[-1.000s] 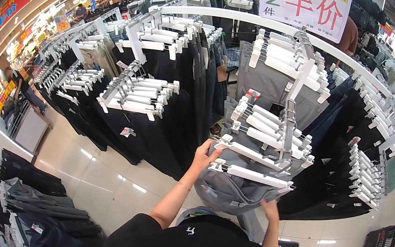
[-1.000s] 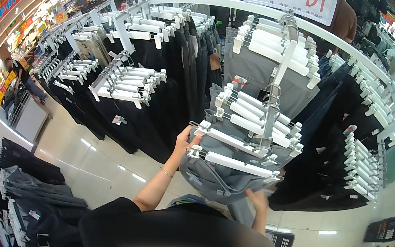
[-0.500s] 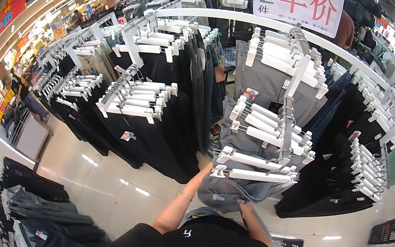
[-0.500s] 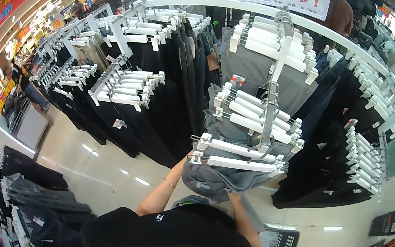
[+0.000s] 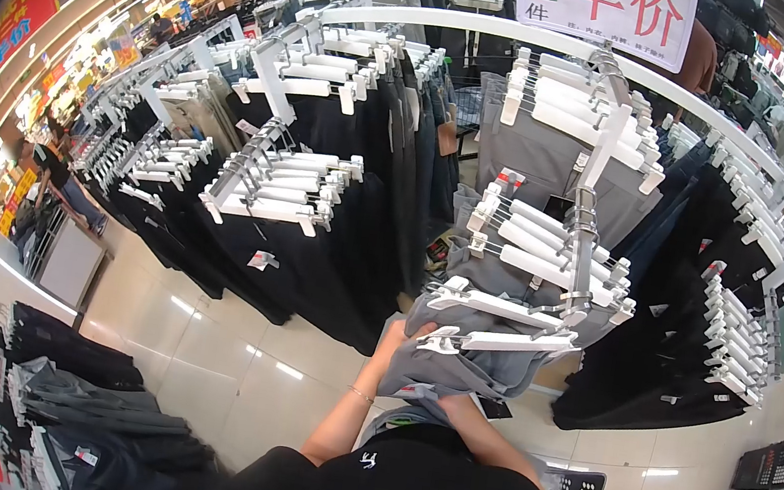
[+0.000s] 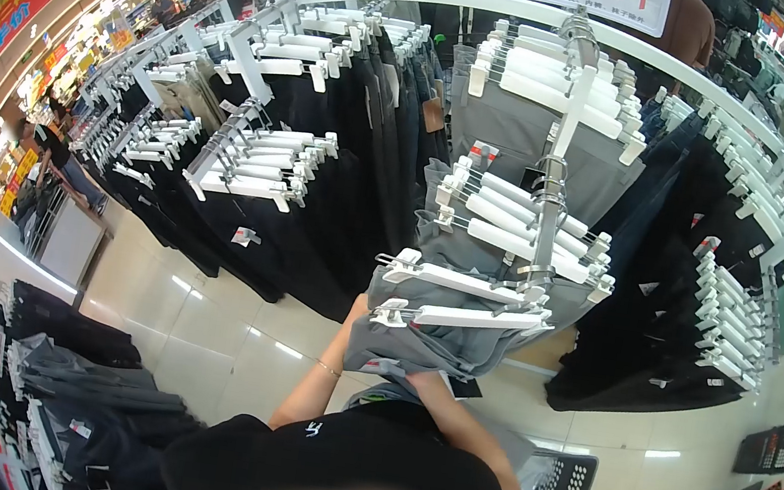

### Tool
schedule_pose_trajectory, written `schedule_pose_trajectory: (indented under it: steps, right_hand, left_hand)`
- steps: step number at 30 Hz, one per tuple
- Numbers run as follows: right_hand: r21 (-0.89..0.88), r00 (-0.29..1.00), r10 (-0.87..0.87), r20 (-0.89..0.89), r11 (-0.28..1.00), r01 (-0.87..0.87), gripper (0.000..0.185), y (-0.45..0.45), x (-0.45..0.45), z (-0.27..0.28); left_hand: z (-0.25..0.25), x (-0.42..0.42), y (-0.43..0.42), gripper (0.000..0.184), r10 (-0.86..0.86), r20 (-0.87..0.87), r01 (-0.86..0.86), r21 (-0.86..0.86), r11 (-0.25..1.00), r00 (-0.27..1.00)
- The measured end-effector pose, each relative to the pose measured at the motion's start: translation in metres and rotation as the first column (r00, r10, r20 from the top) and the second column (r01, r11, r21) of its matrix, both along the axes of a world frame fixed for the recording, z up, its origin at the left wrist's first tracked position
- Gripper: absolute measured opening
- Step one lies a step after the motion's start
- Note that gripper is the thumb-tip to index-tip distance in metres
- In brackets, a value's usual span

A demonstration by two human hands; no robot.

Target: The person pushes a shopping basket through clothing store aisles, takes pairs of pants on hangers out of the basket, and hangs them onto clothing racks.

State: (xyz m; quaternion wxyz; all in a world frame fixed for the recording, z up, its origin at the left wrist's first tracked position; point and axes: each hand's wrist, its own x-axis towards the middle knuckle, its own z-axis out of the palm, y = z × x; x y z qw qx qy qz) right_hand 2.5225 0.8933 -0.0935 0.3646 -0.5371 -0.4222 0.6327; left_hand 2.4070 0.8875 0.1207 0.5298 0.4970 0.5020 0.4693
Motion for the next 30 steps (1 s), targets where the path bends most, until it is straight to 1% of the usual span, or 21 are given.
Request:
schedule_pose_trajectory:
  steps: [3, 4, 5, 7, 8, 9, 11, 12, 13, 15, 16, 17, 18, 19, 21, 22, 23, 25, 27, 29, 30]
  right_hand:
    - [-0.062, 1.000, 0.025, 0.004, 0.998, -0.025, 0.044, -0.004, 0.000, -0.001]
    - [-0.090, 0.999, 0.034, 0.008, 0.995, -0.033, 0.044, -0.007, 0.005, -0.003]
    - [-0.118, 0.999, 0.047, 0.016, 0.992, -0.044, 0.043, -0.010, 0.010, -0.006]
    - [-0.195, 0.998, 0.057, 0.039, 0.980, -0.048, 0.043, -0.020, 0.028, -0.015]
    - [-0.240, 0.997, 0.056, 0.052, 0.970, -0.042, 0.042, -0.024, 0.041, -0.019]
    - [-0.291, 0.996, 0.050, 0.071, 0.956, -0.027, 0.042, -0.030, 0.055, -0.024]
    - [-0.387, 0.993, 0.027, 0.116, 0.922, 0.020, 0.042, -0.039, 0.086, -0.031]
    - [-0.431, 0.989, 0.004, 0.149, 0.900, 0.061, 0.041, -0.042, 0.102, -0.033]
    - [-0.472, 0.983, -0.022, 0.182, 0.875, 0.107, 0.041, -0.044, 0.117, -0.036]
    - [-0.533, 0.963, -0.092, 0.252, 0.818, 0.217, 0.040, -0.050, 0.146, -0.041]
    - [-0.552, 0.954, -0.129, 0.271, 0.791, 0.263, 0.040, -0.055, 0.157, -0.041]
    - [-0.551, 0.953, -0.169, 0.251, 0.785, 0.284, 0.040, -0.060, 0.167, -0.039]
    - [-0.542, 0.957, -0.212, 0.198, 0.789, 0.288, 0.039, -0.064, 0.175, -0.041]
    - [-0.534, 0.956, -0.257, 0.143, 0.793, 0.293, 0.039, -0.070, 0.182, -0.038]
    - [-0.495, 0.957, -0.228, 0.180, 0.820, 0.288, 0.034, -0.072, 0.191, -0.033]
    - [-0.461, 0.954, -0.203, 0.218, 0.840, 0.285, 0.029, -0.076, 0.195, -0.030]
    - [-0.463, 0.953, -0.205, 0.221, 0.838, 0.288, 0.029, -0.077, 0.200, -0.027]
    - [-0.286, 0.880, -0.440, 0.180, 0.832, 0.475, 0.026, -0.065, 0.208, -0.011]
    - [-0.089, 0.829, -0.559, 0.002, 0.826, 0.557, 0.025, -0.052, 0.225, 0.011]
    - [0.111, 0.662, -0.728, -0.177, 0.654, 0.749, 0.027, -0.039, 0.217, 0.079]
    - [0.174, 0.611, -0.758, -0.227, 0.586, 0.792, 0.030, -0.036, 0.212, 0.121]
  left_hand:
    - [0.014, 0.000, -0.002, 0.021, 0.078, -0.040, -0.076, 0.040, 0.996, 0.996]
    - [0.010, -0.005, -0.001, 0.033, 0.024, -0.148, -0.022, 0.016, 1.000, 0.989]
    - [0.005, -0.007, -0.002, 0.033, 0.042, -0.146, -0.041, 0.013, 0.999, 0.988]
    - [-0.001, -0.004, -0.002, 0.030, 0.094, -0.257, -0.068, 0.109, 0.992, 0.962]
    - [-0.001, -0.003, -0.003, 0.028, 0.079, -0.270, -0.055, 0.097, 0.994, 0.960]
    - [-0.009, -0.001, -0.002, 0.028, 0.094, -0.265, -0.070, 0.098, 0.993, 0.960]
    - [-0.029, 0.000, 0.000, 0.027, 0.104, -0.325, -0.045, 0.184, 0.982, 0.940]
    - [-0.026, -0.001, -0.002, 0.025, 0.020, -0.308, 0.055, 0.233, 0.971, 0.951]
    - [-0.021, -0.003, -0.006, 0.024, -0.092, -0.499, 0.215, 0.195, 0.957, 0.862]
    - [-0.092, 0.000, -0.008, 0.027, -0.152, -0.378, 0.276, 0.301, 0.913, 0.913]
    - [-0.081, 0.003, -0.009, 0.027, -0.136, -0.375, 0.261, 0.306, 0.915, 0.917]
    - [-0.057, 0.008, -0.011, 0.027, -0.210, -0.420, 0.322, 0.213, 0.923, 0.883]
    - [-0.040, 0.012, -0.011, 0.028, -0.289, -0.457, 0.379, 0.117, 0.918, 0.841]
    - [-0.035, 0.015, -0.011, 0.028, -0.283, -0.458, 0.375, 0.122, 0.919, 0.843]
    - [-0.031, 0.021, -0.013, 0.030, -0.092, -0.318, 0.212, 0.364, 0.907, 0.944]
    - [-0.022, 0.021, -0.013, 0.032, -0.085, -0.250, 0.137, 0.201, 0.970, 0.965]
    - [-0.025, 0.022, -0.010, 0.032, -0.088, -0.247, 0.139, 0.198, 0.970, 0.965]
    - [-0.025, 0.025, -0.003, 0.035, 0.042, -0.129, -0.032, 0.078, 0.996, 0.991]
    - [-0.026, 0.021, 0.000, 0.031, 0.040, -0.138, -0.034, 0.044, 0.998, 0.990]
    - [-0.040, 0.020, 0.005, 0.018, 0.209, 0.047, -0.213, 0.112, 0.971, 0.977]
    - [-0.024, 0.018, 0.003, 0.017, 0.219, 0.109, -0.235, 0.177, 0.956, 0.970]
